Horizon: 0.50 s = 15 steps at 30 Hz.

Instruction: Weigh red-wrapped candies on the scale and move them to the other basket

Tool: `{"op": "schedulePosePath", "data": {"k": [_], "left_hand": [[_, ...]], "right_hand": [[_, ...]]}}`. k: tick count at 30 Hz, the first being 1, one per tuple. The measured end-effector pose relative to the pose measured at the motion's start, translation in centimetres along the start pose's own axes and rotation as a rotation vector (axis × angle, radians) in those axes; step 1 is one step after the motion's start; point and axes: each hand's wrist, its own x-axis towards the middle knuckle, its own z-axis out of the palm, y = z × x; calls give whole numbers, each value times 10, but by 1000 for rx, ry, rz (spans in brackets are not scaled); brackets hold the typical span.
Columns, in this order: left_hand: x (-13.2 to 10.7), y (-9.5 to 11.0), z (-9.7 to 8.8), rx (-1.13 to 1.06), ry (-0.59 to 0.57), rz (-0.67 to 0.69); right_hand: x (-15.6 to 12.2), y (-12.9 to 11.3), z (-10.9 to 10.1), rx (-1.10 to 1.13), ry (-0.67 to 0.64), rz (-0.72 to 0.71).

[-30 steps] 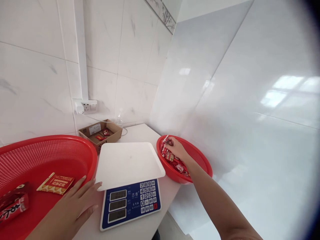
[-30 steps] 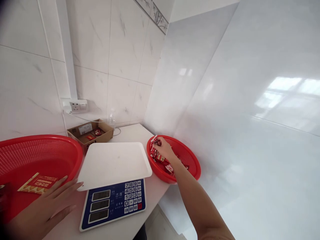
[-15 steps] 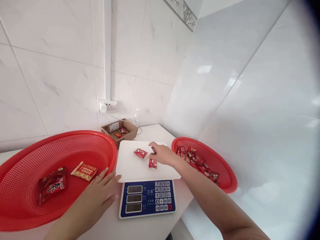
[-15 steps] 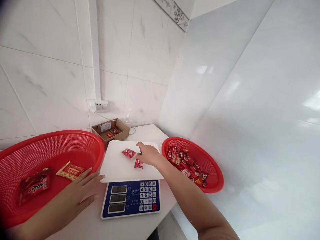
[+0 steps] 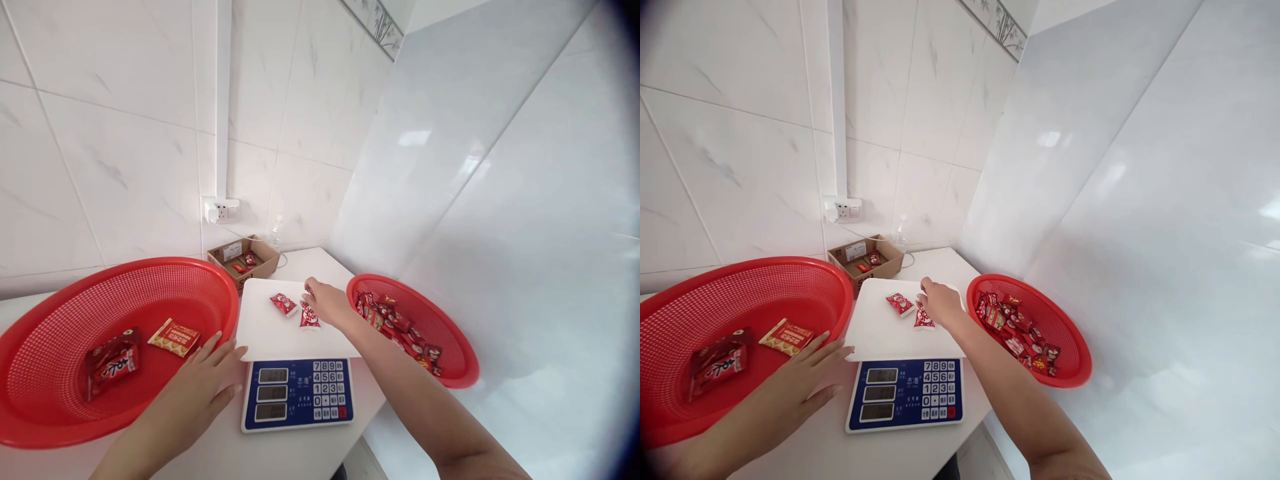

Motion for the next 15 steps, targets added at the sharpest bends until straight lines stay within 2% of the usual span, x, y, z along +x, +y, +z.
{"op": "schedulePosePath", "data": {"k": [3, 7, 12, 15], "left_hand": [[0, 2, -2, -12, -23, -16], [-1, 2, -3, -42, 13, -3], [-1, 0, -2, -53, -2, 5], [-1, -2, 2, -25, 38, 24]], "right_hand": [[2, -10, -2, -12, 47, -24], [5, -14, -4, -6, 74, -54], [1, -3, 2, 35, -6, -65], [-3, 4, 11, 91, -54, -41]]}}
